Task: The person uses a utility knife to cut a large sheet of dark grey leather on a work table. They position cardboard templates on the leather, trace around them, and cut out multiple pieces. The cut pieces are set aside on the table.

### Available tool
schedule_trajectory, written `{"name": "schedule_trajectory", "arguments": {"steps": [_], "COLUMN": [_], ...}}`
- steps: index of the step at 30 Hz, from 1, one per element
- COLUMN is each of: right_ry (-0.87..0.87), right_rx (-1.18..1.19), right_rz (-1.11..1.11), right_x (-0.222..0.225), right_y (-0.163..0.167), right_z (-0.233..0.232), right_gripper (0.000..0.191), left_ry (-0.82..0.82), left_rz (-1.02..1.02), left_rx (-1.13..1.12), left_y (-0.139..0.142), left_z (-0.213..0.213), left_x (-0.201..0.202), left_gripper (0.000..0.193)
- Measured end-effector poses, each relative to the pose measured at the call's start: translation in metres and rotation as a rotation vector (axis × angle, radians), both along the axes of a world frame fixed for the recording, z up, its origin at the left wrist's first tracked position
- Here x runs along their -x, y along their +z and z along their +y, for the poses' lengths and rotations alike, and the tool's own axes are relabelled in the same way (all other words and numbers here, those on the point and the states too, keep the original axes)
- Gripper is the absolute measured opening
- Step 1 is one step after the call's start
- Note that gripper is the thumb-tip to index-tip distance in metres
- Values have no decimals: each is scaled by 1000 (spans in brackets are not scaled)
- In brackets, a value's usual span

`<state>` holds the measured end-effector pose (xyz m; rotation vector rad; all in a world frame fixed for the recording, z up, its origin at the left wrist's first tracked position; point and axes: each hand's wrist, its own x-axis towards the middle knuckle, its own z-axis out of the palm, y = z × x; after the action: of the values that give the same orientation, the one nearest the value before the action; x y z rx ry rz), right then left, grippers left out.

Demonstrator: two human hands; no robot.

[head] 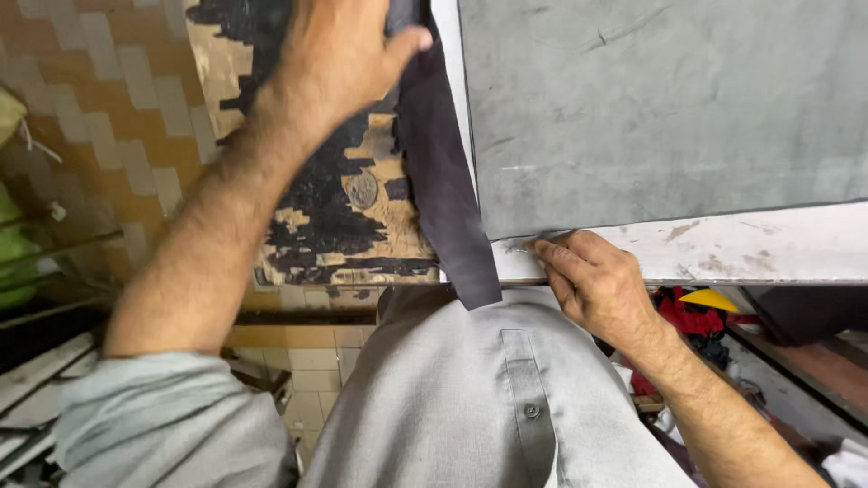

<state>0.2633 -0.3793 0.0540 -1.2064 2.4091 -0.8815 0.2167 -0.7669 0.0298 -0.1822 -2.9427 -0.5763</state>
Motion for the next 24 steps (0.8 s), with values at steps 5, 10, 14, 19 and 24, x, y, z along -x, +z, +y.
{"name": "schedule_trajectory", "arguments": {"steps": [5,10,14,19,24], "right_ry": [59,42,175,205,165], "right_rx": [126,124,149,133,87], "right_rz": [143,31,-25,-116,-230], "right_x": [13,16,14,11,10], "right_y": [-11,-15,-15,-15,-11], "right_z": [-1,0,5,9,18], "right_gripper": [21,16,14,15,17], "left_ry": [524,710,887,885,969], "left_rz": [-444,-100,-110,147,183], "left_rx": [-564,-536,-887,-800,-939], "left_y": [14,1,-15,-20,-24], "left_z": [123,197,206,217,214], "left_x": [-126,-161,-171,-172,-162], "left_gripper": [66,86,64,61,68]}}
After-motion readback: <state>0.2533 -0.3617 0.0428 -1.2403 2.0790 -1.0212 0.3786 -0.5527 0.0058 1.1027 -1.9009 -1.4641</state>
